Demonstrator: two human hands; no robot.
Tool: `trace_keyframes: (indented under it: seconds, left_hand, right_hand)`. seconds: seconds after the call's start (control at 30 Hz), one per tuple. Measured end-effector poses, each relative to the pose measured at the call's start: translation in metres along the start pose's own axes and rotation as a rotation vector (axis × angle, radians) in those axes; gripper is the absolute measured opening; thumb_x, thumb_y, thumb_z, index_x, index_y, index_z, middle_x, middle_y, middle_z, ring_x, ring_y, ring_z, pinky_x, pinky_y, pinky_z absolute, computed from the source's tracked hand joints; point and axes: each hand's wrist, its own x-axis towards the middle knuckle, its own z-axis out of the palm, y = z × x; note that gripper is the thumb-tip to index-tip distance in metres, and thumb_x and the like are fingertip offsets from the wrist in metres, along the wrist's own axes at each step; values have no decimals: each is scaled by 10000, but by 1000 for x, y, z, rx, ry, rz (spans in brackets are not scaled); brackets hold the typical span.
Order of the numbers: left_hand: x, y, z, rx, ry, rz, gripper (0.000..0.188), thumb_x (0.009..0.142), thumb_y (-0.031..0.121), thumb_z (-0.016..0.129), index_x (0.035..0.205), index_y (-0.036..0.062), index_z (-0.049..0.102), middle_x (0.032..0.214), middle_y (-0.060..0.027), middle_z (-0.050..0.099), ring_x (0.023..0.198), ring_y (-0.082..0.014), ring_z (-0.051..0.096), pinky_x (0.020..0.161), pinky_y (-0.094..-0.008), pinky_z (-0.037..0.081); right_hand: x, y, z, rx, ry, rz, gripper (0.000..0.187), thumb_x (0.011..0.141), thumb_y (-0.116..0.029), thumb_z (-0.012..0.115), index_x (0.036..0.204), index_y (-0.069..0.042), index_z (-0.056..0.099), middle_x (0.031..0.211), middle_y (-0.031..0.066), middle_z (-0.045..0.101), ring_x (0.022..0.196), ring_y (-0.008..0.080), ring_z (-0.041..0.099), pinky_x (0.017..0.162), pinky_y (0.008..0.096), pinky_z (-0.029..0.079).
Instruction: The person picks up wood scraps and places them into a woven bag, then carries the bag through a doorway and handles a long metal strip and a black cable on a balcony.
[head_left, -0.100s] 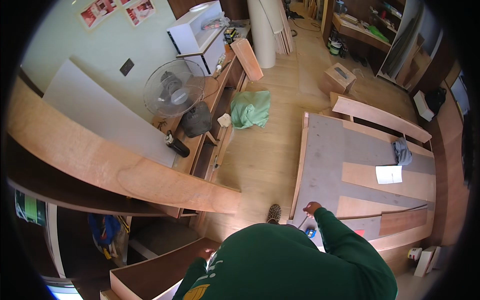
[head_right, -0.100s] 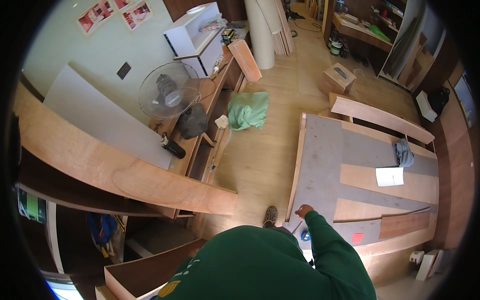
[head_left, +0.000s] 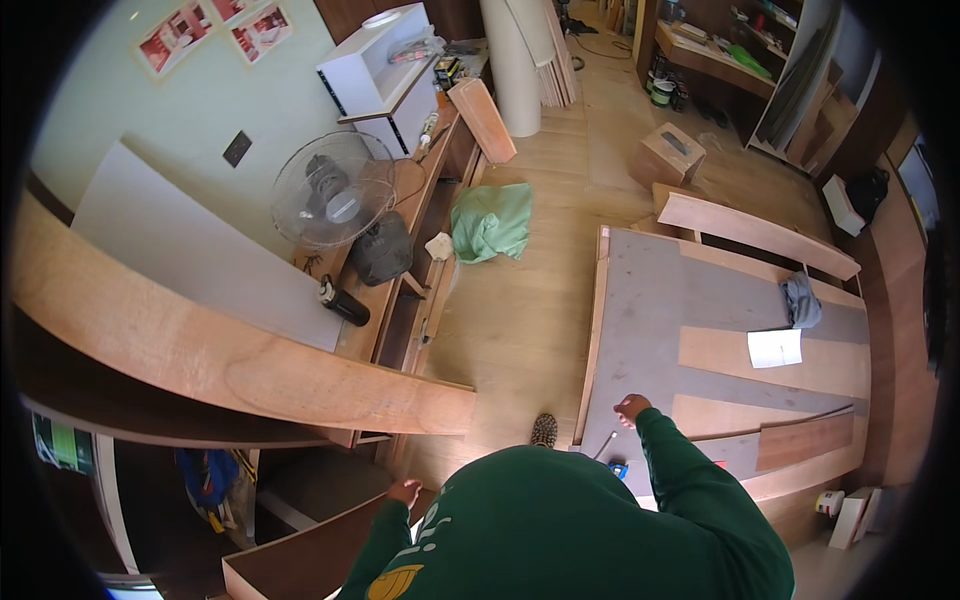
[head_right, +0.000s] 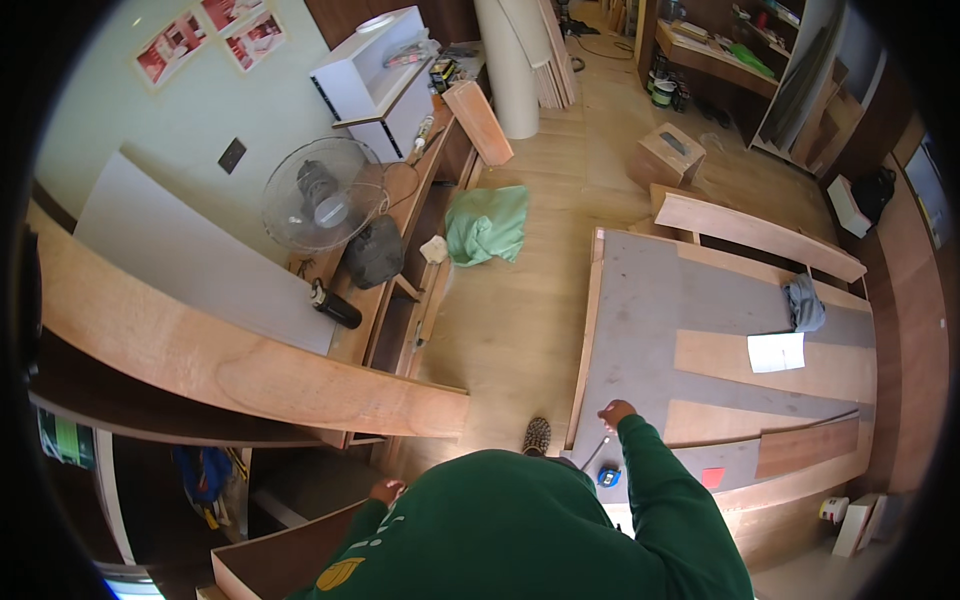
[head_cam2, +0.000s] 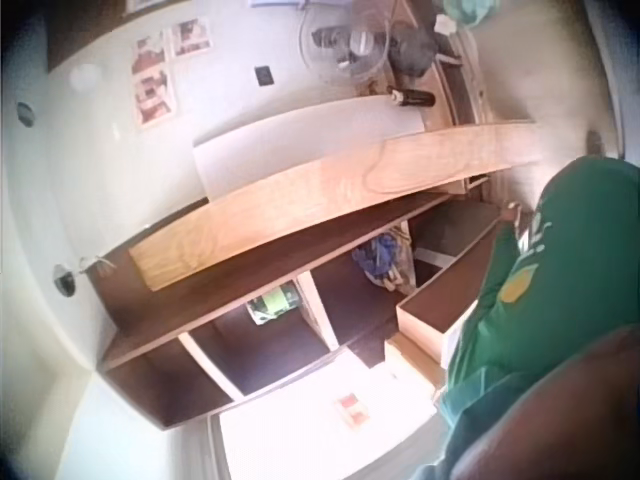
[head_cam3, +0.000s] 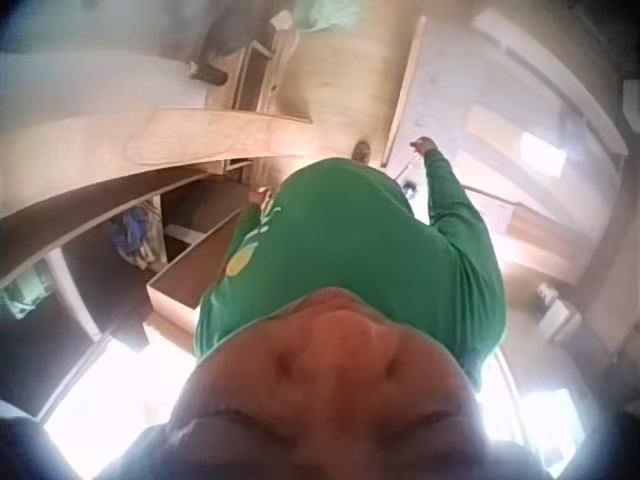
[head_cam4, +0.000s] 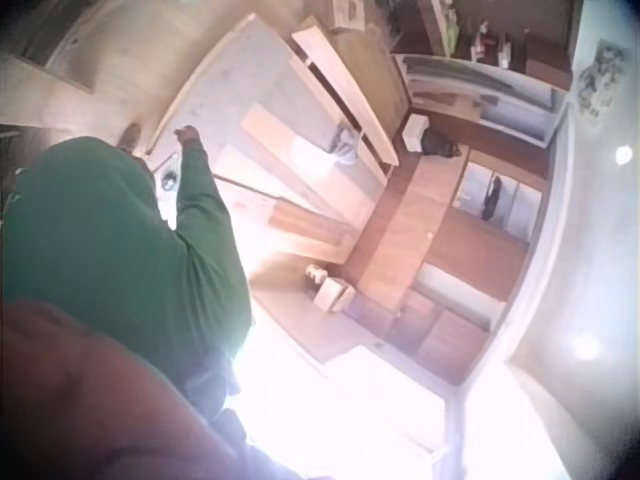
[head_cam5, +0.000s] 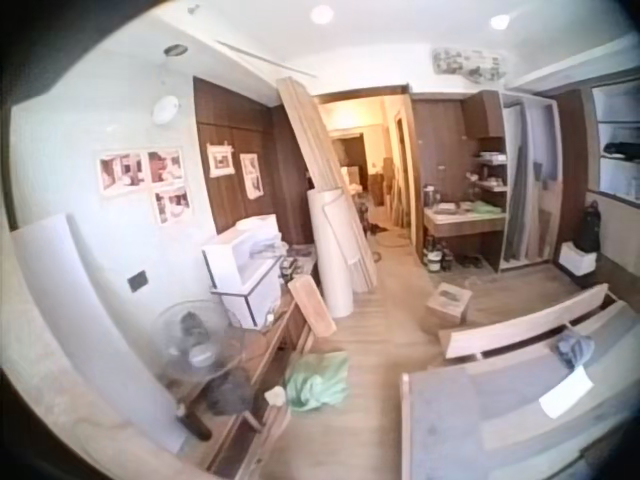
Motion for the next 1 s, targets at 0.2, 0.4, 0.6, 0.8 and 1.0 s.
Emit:
trace_keyframes:
  seconds: [0.2,0.4,0.6,0.8,1.0]
  left_hand:
    - [85,63,-36,45,23,108,381,835,362,651,1043,46,697,1017,-172,699,990,-304,661,884,-387,507]
    - [168,128,-60,198,-151,115,405,821,393,660,1039,55,702,1042,-162,698,999,-317,657,904,-384,500]
    - [287,170,-96,443,-360,226,562,781,567,620,1066,90,702,1074,-192,670,1039,-347,628,940,-406,469]
    - [385,330,-169,380,-247,373,399,780,420,688,977,75,714,989,-167,697,975,-340,649,876,-408,499]
    - [498,389,-214,-1,-41,356,365,771,404,697,930,76,720,944,-146,705,913,-314,667,829,-398,514]
  right_hand:
    - [16,20,-39,252,110,160,236,894,-261,627,796,-58,555,633,77,572,518,193,546,456,357,471]
    - [15,84,-6,166,-25,387,344,925,-341,595,825,-17,652,664,117,643,533,242,620,504,397,518]
    - [-35,1,18,-236,3,236,359,857,-360,671,794,-7,685,700,109,684,603,231,657,631,361,546]
    - [-3,-68,4,160,126,313,278,826,-305,706,787,-30,688,709,85,689,618,190,657,576,343,539]
    - [51,-163,-20,397,296,116,268,809,-294,706,812,-29,666,728,71,686,666,174,660,592,329,538]
